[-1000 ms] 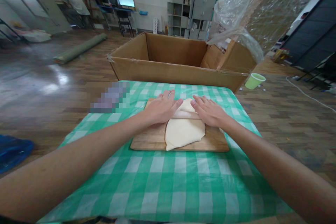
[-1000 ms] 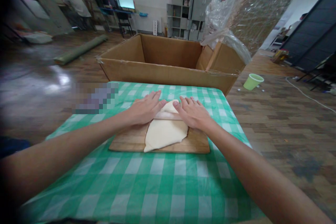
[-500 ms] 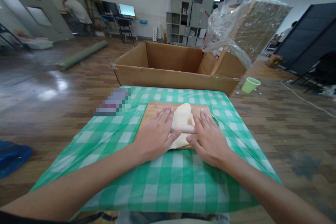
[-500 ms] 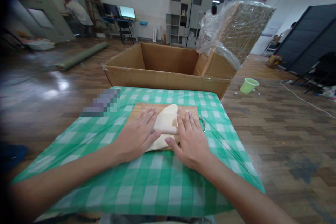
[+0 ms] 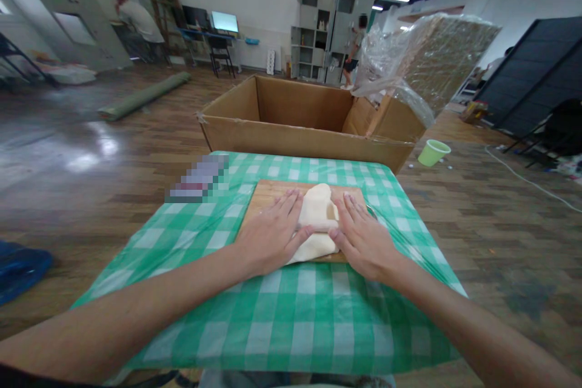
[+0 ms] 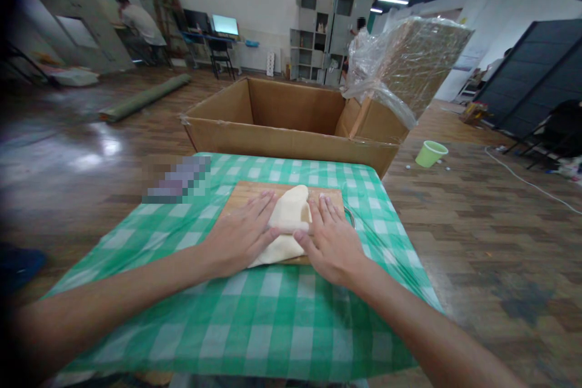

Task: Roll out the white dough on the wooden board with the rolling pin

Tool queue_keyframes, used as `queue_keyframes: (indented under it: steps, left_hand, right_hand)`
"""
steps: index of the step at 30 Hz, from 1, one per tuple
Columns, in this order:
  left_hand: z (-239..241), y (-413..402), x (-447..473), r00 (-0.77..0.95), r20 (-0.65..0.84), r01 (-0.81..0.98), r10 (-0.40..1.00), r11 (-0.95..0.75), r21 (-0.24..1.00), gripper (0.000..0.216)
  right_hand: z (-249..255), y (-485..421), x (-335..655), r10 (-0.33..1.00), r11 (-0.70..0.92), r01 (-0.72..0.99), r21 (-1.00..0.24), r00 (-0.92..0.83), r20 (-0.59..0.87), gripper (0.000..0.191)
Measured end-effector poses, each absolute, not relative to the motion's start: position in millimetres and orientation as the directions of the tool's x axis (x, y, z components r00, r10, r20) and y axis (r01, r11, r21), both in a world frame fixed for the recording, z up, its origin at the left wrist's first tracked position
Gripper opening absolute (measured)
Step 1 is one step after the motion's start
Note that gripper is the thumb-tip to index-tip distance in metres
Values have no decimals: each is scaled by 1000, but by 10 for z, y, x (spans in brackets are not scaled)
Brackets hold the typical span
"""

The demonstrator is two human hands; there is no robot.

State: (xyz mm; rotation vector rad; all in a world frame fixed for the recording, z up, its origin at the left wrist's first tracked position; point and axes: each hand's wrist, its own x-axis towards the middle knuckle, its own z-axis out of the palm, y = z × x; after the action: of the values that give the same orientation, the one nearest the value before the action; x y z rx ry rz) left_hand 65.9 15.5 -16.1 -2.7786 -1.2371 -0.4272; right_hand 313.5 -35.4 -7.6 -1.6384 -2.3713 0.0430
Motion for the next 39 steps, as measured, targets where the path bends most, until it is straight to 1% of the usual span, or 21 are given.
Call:
queue_keyframes:
  steps: [3, 8, 10, 13, 17, 21, 24, 27, 30, 33, 36, 39]
  left_hand:
    - [-142, 419, 737, 627, 244, 756, 740, -653, 40, 69]
    - [-181, 913, 797, 732, 158, 679, 662, -729, -92, 53]
    - [-226, 1080, 810, 725, 148, 688, 673, -719, -100, 51]
    - [-274, 1225, 834, 678, 166, 734, 716, -674, -88, 51]
    - [-237, 1160, 854, 658, 219, 747, 721, -661, -68, 48]
    - [-155, 911, 849, 630, 305, 754, 714, -656, -20, 56]
    - [-132, 715, 824, 599, 343, 768, 723, -641, 10, 61]
    - [-146, 505, 768, 592, 348, 768, 727, -640, 29, 62]
    - [-178, 252, 677, 591, 347, 762, 728, -645, 55, 71]
    - [-192, -15, 572, 629, 351, 730, 693, -682, 40, 83]
    - [-172, -226, 497, 653, 347, 711, 673, -703, 25, 90]
    - [-147, -343, 469, 651, 334, 715, 681, -699, 31, 94]
  right_hand:
    - [-67, 21, 3203, 934, 351, 911, -217, -326, 146, 84]
    - [-170, 585, 3304, 951, 309, 922, -232, -307, 45, 81]
    - [-202, 720, 3324, 940, 337, 919, -204, -340, 21, 78]
    - [-213, 795, 3323, 918, 396, 908, -134, -396, 34, 72]
    - [-173, 667, 3270, 938, 334, 940, -70, -325, 116, 72]
    - [-114, 400, 3173, 932, 320, 947, -33, -309, 191, 75]
    - [-85, 188, 3088, 936, 286, 958, -30, -272, 225, 76]
    - [-80, -49, 3019, 942, 257, 965, -55, -238, 237, 80]
    - [-109, -325, 2983, 939, 279, 958, -64, -258, 229, 84]
    - [-158, -593, 2976, 924, 320, 947, -41, -302, 234, 89]
    - [-194, -788, 2983, 908, 351, 936, -29, -332, 257, 91]
    - [-201, -888, 2995, 895, 373, 928, -28, -351, 276, 93]
